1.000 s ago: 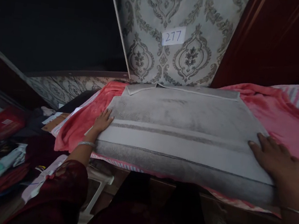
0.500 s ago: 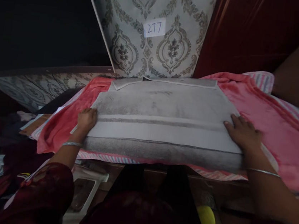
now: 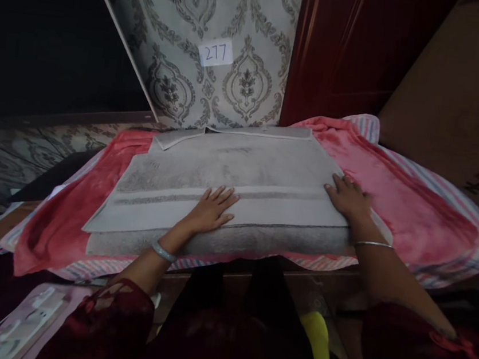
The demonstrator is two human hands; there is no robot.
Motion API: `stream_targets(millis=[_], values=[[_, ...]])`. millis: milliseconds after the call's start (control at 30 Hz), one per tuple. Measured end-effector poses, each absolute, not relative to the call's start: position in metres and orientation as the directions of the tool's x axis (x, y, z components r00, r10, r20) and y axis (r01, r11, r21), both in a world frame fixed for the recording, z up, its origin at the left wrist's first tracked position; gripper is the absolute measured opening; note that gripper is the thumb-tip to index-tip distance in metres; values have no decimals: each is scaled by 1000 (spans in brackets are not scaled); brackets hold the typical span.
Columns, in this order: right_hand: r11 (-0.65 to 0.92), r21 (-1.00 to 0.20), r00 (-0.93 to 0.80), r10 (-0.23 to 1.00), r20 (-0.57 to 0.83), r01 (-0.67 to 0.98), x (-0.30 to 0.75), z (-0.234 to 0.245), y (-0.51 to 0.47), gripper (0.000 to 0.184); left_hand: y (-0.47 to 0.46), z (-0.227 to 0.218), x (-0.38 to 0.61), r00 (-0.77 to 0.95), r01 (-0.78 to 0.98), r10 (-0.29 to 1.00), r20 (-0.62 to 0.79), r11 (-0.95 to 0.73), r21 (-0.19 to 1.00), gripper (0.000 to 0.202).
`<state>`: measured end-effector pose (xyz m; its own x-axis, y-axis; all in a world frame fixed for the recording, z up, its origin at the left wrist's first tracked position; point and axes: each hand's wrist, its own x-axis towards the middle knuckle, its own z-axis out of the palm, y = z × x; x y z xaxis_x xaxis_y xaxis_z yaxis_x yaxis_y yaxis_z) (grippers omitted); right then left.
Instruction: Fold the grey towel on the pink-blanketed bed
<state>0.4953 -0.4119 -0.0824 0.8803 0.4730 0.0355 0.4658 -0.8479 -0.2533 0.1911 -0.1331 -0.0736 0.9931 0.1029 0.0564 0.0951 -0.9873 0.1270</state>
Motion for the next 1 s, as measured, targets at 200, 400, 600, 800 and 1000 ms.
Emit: stream_targets(millis=[200, 400, 600, 800, 1000], values=[[-839, -253, 874, 482, 62, 481, 501, -88, -411, 69, -133, -83, 175, 997, 44, 54, 59, -987, 156, 59], [-838, -236, 870, 475, 130, 492, 512, -101, -410, 69, -136, -76, 171, 997, 14, 27, 66, -984, 179, 81], [-833, -234, 864, 467, 191, 502, 522, -112, -410, 68, -132, -74, 156, 994, -13, 9, 111, -980, 200, 70], [-824, -305, 877, 465, 119, 478, 526, -115, -411, 79, -117, -74, 104, 986, 65, 83, 147, -990, 122, 58], [-812, -354, 884, 451, 124, 464, 534, -128, -413, 79, -97, -80, 62, 938, 242, 265, 226, -962, 122, 49]])
